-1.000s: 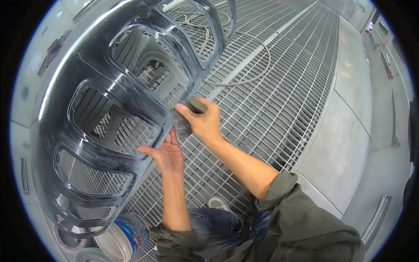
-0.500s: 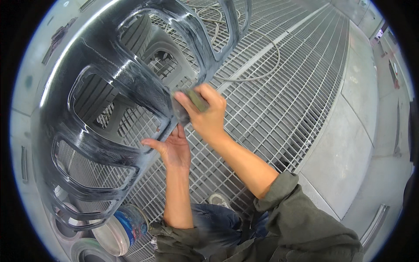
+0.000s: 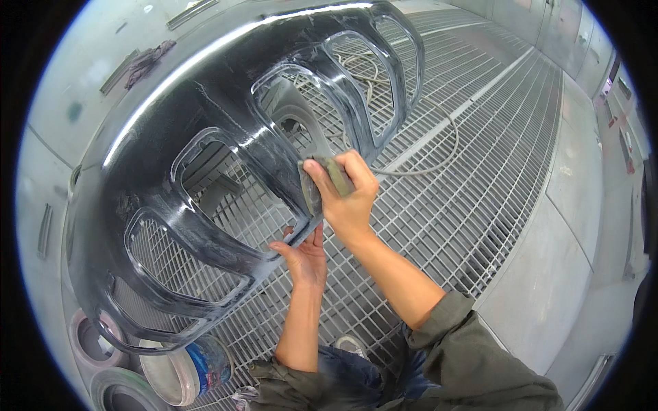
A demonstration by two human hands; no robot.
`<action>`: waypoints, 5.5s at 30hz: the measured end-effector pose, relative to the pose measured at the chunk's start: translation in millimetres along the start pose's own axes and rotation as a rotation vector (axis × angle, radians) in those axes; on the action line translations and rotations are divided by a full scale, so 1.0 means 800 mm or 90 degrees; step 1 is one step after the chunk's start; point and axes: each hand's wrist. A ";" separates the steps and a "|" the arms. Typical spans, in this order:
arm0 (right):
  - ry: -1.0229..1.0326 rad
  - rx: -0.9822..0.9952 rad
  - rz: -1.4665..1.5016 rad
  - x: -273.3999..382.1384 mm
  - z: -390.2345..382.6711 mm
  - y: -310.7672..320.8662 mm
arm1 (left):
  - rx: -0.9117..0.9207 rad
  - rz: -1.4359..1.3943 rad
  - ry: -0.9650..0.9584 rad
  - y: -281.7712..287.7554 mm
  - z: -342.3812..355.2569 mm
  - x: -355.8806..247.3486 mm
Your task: The person sits on a metal grate floor and uses a sanding block to sand the surface of a black car bumper. They systematically work across the contours and edges of the bumper, applying consistent pressure.
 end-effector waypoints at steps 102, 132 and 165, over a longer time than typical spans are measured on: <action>0.069 -0.096 -0.185 -0.103 0.002 0.036 | -0.016 -0.039 0.038 0.007 -0.002 -0.005; 0.358 0.253 -0.344 -0.004 0.123 0.011 | 0.057 -0.036 0.013 0.025 0.002 -0.004; -0.088 0.019 -0.074 -0.068 -0.091 0.004 | 0.076 0.027 -0.005 0.040 0.012 -0.006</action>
Point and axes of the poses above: each hand's wrist, its own z-axis towards the middle knuckle, its own y-axis out of the back of the hand, x = y × z, and after that the axes turned 3 degrees about x, right-handed
